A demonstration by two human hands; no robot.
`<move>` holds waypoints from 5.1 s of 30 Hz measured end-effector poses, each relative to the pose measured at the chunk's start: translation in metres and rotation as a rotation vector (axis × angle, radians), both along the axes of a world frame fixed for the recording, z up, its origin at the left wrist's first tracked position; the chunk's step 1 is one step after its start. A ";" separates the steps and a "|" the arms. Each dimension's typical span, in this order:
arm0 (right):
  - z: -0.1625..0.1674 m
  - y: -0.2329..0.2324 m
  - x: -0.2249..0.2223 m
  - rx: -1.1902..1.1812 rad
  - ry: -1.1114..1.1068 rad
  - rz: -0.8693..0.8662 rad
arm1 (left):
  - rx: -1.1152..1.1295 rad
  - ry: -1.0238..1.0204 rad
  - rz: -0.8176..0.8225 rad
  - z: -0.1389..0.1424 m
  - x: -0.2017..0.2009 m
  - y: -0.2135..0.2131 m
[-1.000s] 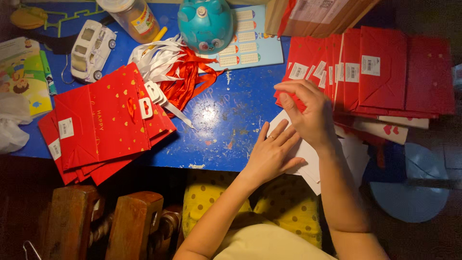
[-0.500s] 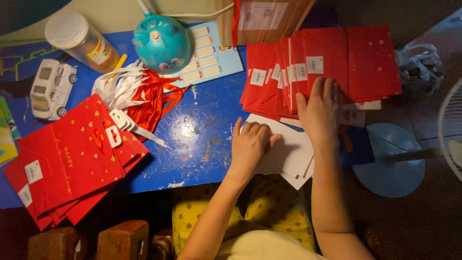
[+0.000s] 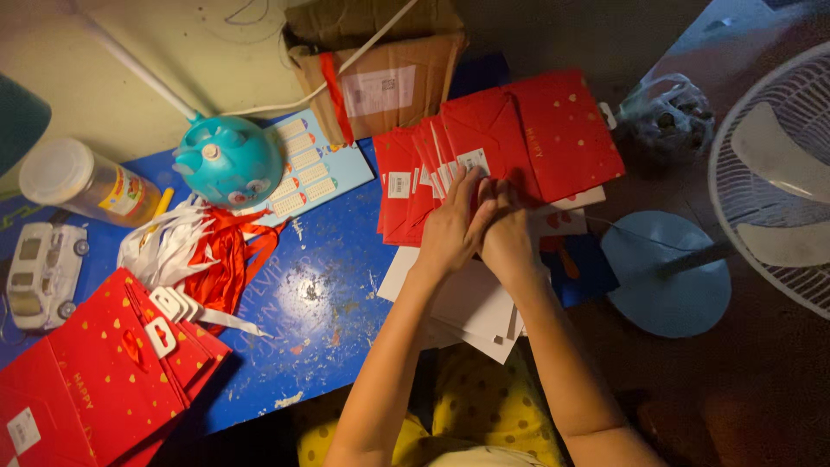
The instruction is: The person assembles red gift bags by threading red ribbons through white plastic handles and securing them. They then insert white paper inserts into the bags and stack the finished units on the table.
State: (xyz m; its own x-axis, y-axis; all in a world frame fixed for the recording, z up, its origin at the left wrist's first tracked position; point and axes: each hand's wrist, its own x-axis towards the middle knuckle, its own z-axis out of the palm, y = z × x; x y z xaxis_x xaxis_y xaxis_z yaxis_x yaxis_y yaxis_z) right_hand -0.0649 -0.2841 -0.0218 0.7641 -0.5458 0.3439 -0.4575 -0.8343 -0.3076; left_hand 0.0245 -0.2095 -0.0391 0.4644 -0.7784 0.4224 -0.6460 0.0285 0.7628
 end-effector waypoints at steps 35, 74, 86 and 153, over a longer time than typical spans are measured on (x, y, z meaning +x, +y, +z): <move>0.018 0.051 -0.046 0.142 -0.236 0.054 | -0.197 0.456 0.199 -0.020 0.037 0.115; -0.015 0.127 -0.025 0.687 -0.294 0.272 | 0.398 0.220 0.460 -0.004 0.005 0.146; -0.025 0.118 0.042 0.461 0.622 0.562 | 0.292 -0.333 0.595 0.091 -0.033 0.204; 0.042 0.070 -0.114 0.112 -0.316 0.102 | 0.256 -0.384 0.347 0.046 -0.076 0.219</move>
State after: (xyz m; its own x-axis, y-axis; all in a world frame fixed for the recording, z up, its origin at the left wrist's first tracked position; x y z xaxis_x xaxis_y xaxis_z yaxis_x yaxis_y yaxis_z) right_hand -0.1792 -0.2142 0.0201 0.6821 -0.5203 0.5139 -0.2416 -0.8236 -0.5131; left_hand -0.0510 0.0095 0.0065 0.5611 -0.7076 0.4294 -0.8167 -0.3891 0.4261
